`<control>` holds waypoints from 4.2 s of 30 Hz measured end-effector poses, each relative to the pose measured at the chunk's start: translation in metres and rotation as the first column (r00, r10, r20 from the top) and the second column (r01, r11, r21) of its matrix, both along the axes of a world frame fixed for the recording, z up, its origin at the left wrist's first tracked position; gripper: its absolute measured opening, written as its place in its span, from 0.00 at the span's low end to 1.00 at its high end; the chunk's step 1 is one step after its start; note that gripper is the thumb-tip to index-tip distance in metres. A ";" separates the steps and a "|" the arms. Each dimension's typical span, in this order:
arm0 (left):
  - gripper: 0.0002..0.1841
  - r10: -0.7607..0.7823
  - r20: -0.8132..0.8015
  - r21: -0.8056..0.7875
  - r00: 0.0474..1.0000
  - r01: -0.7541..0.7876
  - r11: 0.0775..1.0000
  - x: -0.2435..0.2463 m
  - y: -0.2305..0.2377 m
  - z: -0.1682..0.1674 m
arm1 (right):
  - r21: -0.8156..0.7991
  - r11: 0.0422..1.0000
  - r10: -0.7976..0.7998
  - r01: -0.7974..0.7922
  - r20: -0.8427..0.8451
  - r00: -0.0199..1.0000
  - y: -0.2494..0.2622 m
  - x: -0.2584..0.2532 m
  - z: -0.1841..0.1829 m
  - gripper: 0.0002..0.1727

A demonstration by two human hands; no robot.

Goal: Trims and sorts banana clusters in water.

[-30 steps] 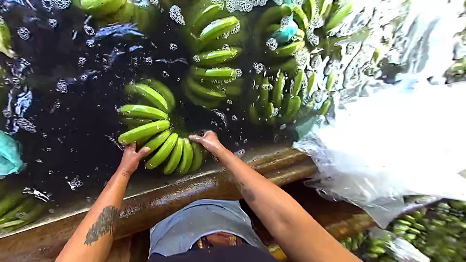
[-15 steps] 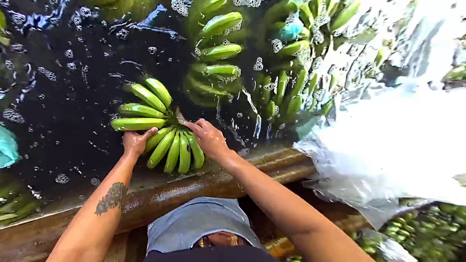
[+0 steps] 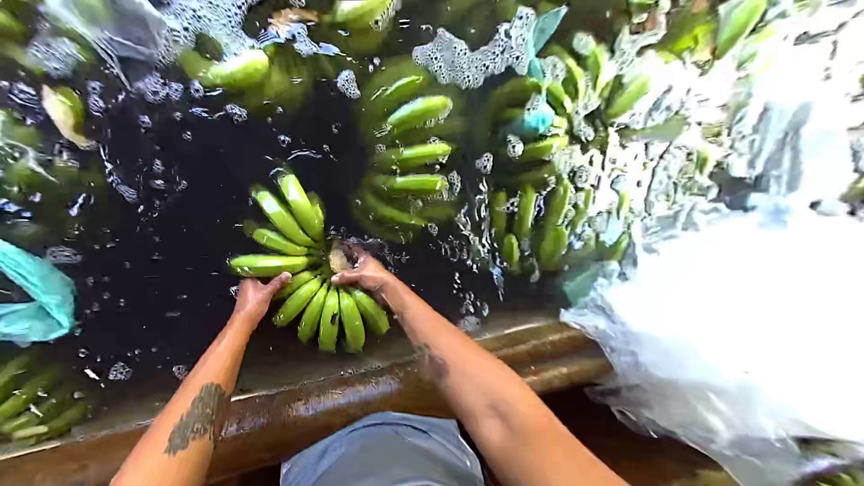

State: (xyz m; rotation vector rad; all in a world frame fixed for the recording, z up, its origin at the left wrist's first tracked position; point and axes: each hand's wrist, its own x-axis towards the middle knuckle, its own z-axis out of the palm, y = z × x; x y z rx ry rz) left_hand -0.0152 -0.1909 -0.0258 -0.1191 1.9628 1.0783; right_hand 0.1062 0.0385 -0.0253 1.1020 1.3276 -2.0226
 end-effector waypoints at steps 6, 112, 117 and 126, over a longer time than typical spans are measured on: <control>0.40 0.469 -0.051 0.023 0.882 -0.469 0.883 -0.009 -0.014 0.056 | 0.442 0.818 0.481 -0.367 -0.179 0.858 -0.043 -0.029 0.036 0.57; 0.51 0.520 0.166 -0.054 0.838 -0.519 0.853 0.171 0.068 0.089 | 0.536 0.755 0.096 -0.378 0.480 0.872 0.035 0.134 0.109 0.26; 0.48 0.548 0.168 -0.044 0.820 -0.549 0.835 0.176 0.060 0.101 | 0.516 0.829 0.028 -0.216 0.347 0.938 0.034 0.142 0.117 0.24; 0.49 0.541 0.207 -0.049 0.815 -0.544 0.838 0.147 0.077 0.092 | 0.637 0.736 0.098 -0.230 0.235 0.967 0.023 0.114 0.157 0.25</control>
